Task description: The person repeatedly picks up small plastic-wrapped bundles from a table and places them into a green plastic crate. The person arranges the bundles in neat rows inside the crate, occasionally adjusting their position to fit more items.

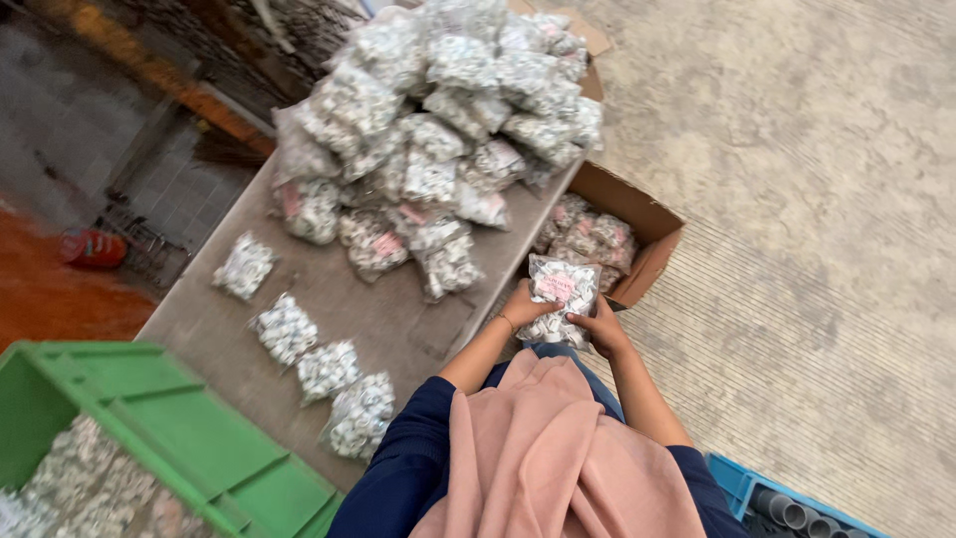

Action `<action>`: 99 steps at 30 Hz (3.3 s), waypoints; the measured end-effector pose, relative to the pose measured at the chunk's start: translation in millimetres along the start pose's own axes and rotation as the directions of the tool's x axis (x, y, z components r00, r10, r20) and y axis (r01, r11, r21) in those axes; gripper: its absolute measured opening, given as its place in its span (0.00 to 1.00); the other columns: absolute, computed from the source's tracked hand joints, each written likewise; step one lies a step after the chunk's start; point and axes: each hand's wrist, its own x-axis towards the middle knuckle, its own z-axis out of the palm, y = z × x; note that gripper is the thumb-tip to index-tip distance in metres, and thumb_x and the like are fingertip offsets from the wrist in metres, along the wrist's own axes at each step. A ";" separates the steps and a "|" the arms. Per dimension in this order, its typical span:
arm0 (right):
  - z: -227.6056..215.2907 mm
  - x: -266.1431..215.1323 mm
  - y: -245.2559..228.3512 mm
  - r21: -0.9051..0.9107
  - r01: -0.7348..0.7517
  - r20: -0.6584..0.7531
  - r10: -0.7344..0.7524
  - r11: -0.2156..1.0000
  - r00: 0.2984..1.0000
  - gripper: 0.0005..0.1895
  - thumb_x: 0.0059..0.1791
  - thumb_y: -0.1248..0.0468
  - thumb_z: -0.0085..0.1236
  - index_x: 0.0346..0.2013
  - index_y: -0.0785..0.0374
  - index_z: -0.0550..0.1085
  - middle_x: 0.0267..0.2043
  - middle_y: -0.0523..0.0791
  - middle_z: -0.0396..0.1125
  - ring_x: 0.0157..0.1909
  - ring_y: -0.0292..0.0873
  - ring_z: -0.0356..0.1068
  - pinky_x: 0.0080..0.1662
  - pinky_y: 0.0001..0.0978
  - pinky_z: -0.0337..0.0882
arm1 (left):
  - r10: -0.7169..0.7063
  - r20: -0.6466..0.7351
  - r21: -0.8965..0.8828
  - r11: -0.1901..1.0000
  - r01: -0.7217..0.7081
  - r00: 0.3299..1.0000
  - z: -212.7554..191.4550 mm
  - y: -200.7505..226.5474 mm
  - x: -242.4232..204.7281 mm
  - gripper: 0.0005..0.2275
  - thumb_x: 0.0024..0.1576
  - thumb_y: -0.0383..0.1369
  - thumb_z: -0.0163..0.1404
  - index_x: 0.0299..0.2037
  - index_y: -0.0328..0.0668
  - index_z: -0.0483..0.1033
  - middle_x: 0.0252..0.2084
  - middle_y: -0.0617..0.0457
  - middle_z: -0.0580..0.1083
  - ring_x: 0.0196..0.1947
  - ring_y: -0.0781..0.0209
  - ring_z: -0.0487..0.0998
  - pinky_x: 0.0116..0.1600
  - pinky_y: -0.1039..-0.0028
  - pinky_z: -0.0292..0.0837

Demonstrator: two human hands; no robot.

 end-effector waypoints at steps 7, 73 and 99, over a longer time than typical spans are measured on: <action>-67.6 50.2 -13.5 -0.002 -0.083 -0.169 0.082 0.997 0.982 0.44 0.37 0.70 0.71 0.64 0.62 0.59 0.57 0.57 0.62 0.59 0.58 0.62 0.50 0.52 0.70 | -0.065 0.117 0.080 0.995 0.056 0.991 60.3 27.7 67.9 0.46 0.39 0.44 0.68 0.64 0.33 0.52 0.63 0.35 0.63 0.64 0.42 0.63 0.66 0.57 0.61; 209.1 41.8 -1.3 -0.685 0.051 0.144 0.066 0.727 0.987 0.51 0.37 0.52 0.71 0.64 0.76 0.55 0.58 0.67 0.57 0.62 0.66 0.58 0.58 0.57 0.62 | 0.418 -0.558 0.654 0.754 0.070 0.716 -97.0 -50.4 -35.3 0.41 0.41 0.38 0.58 0.67 0.37 0.53 0.66 0.40 0.54 0.68 0.40 0.54 0.65 0.39 0.53; 233.1 2.7 27.0 -0.396 0.307 0.355 -0.164 0.865 0.921 0.45 0.46 0.55 0.64 0.68 0.67 0.50 0.58 0.67 0.55 0.60 0.69 0.57 0.57 0.59 0.59 | 0.147 -0.487 -0.847 0.161 -0.507 0.861 -131.2 -127.0 -104.7 0.34 0.42 0.16 0.55 0.63 0.47 0.64 0.56 0.46 0.72 0.54 0.48 0.74 0.53 0.56 0.74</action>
